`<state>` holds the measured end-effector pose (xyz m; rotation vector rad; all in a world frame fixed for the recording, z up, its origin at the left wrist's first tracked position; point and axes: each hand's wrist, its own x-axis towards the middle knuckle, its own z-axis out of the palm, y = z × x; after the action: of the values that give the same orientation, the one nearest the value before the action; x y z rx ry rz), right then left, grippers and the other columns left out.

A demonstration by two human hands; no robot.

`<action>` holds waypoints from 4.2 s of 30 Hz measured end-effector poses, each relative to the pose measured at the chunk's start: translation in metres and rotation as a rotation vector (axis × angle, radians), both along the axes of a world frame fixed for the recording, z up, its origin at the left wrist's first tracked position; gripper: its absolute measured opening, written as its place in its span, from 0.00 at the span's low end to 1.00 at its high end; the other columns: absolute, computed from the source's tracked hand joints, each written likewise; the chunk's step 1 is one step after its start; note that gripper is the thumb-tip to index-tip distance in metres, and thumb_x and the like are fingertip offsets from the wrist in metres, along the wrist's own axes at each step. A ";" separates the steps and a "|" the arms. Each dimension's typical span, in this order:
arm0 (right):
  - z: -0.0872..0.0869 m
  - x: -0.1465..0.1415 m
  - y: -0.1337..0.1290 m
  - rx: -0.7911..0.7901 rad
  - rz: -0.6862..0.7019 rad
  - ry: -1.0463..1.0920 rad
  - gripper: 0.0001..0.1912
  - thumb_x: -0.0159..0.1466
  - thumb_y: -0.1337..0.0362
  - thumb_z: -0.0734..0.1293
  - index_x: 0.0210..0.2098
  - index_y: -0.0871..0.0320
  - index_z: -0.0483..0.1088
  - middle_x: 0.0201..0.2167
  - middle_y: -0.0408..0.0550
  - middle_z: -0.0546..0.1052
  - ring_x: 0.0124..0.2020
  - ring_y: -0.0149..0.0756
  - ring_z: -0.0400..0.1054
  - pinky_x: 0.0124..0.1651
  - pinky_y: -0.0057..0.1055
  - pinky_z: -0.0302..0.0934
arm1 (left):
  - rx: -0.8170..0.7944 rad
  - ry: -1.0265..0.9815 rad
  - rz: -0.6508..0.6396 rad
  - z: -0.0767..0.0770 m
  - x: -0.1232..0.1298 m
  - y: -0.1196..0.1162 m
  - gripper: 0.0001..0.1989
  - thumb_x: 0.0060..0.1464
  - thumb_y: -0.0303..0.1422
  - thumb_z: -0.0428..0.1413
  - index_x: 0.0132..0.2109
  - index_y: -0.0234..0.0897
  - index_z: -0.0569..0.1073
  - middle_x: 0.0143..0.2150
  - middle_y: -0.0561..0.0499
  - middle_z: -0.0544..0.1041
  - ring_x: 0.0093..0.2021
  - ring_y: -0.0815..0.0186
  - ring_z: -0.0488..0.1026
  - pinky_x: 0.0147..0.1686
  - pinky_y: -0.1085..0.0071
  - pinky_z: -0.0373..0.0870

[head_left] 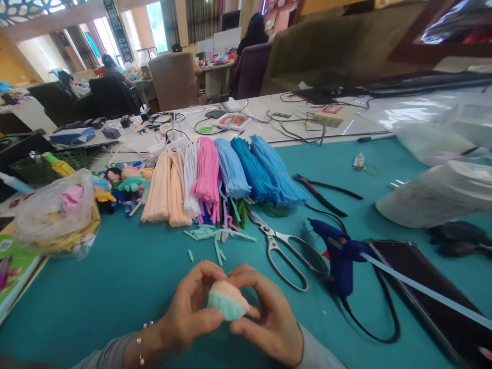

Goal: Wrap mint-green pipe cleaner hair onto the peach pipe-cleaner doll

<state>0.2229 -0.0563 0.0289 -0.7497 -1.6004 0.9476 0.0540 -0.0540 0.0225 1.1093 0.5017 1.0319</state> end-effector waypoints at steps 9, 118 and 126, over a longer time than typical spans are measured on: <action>0.005 0.005 -0.003 -0.092 0.073 -0.013 0.16 0.65 0.50 0.62 0.42 0.54 0.70 0.34 0.49 0.72 0.34 0.38 0.69 0.33 0.30 0.64 | 0.024 0.020 0.048 0.001 0.002 -0.001 0.17 0.47 0.38 0.63 0.44 0.40 0.71 0.40 0.51 0.65 0.38 0.65 0.63 0.36 0.71 0.60; 0.000 0.014 0.001 0.600 -0.280 -0.508 0.07 0.63 0.72 0.62 0.37 0.55 0.70 0.33 0.45 0.70 0.33 0.34 0.65 0.48 0.44 0.59 | -0.162 0.402 0.190 0.012 0.006 -0.008 0.20 0.41 0.26 0.64 0.45 0.41 0.80 0.42 0.48 0.76 0.38 0.66 0.73 0.42 0.70 0.76; -0.002 0.018 0.001 0.519 -0.252 -0.369 0.12 0.64 0.68 0.58 0.45 0.58 0.67 0.34 0.49 0.69 0.34 0.38 0.66 0.47 0.47 0.59 | -0.297 0.220 0.090 0.009 0.004 -0.008 0.22 0.42 0.35 0.68 0.47 0.37 0.76 0.41 0.47 0.77 0.39 0.66 0.74 0.39 0.73 0.74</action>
<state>0.2412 -0.0551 0.0267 -0.7571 -1.9063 0.1935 0.0576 -0.0616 0.0320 0.9443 0.8595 0.8817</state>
